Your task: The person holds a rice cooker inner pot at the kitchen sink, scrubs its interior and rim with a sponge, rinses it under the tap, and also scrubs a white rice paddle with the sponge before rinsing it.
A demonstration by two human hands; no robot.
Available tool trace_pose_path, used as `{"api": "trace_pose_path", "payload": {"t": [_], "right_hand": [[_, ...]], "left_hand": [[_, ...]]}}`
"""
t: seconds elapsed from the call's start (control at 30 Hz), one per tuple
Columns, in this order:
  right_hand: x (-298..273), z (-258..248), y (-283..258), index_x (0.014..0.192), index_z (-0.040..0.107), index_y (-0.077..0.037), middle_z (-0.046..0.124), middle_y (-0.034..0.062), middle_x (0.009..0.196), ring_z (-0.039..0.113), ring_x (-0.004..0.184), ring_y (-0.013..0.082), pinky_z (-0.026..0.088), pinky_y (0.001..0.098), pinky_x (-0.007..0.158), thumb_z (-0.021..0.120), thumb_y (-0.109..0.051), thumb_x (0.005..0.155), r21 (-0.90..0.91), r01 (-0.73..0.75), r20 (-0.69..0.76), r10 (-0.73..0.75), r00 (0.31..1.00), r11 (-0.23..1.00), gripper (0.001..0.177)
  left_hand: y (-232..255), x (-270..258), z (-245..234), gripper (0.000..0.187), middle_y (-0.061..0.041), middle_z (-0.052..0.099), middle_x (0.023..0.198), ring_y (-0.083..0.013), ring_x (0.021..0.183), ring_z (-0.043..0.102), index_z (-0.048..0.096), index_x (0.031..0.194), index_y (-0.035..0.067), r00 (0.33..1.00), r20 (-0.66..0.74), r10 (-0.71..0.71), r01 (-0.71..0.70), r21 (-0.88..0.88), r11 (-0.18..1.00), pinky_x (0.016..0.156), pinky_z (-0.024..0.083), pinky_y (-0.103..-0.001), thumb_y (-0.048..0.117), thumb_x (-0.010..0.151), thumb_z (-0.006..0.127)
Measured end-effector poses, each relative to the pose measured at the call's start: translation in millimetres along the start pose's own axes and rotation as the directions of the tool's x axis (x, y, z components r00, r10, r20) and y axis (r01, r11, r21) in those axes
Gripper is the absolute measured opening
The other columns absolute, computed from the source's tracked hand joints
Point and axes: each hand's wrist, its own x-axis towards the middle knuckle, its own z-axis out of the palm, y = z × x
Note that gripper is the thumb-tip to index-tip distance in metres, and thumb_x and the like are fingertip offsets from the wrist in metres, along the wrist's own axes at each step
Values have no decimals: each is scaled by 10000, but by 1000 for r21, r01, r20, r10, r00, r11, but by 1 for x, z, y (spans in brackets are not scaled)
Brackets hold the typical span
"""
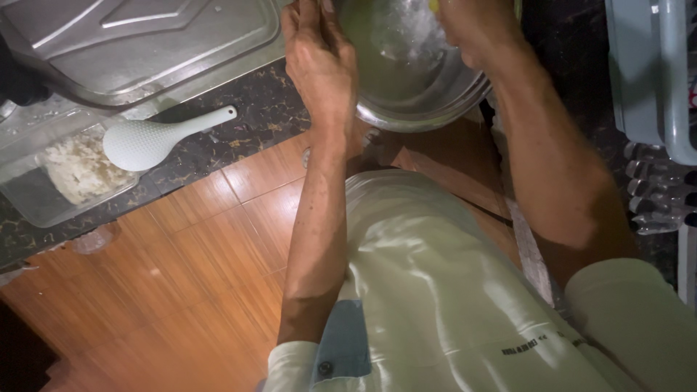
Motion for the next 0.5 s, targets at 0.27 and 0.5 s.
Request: {"api": "trace_pose_path", "payload": {"t": [0.27, 0.5], "right_hand": [[-12, -14, -21, 1003, 677, -34, 647, 140, 763, 639, 627, 216, 543, 373, 588, 529, -188, 1069, -367, 130, 19, -133, 991, 921, 224], [-34, -13, -36, 1062, 702, 2, 694, 197, 817, 711, 697, 279, 611, 453, 658, 567, -120, 1064, -328, 235, 4, -247, 969, 915, 182]], "left_hand": [[3, 0, 0, 198, -84, 614, 1051, -257, 883, 692, 668, 1246, 78, 1000, -6, -22, 22, -17, 1000, 799, 547, -432, 116, 1070, 587], [-2, -1, 2, 165, -85, 607, 1032, -247, 861, 675, 670, 1218, 77, 999, 15, -30, 30, -17, 999, 790, 538, -433, 86, 1070, 596]]}}
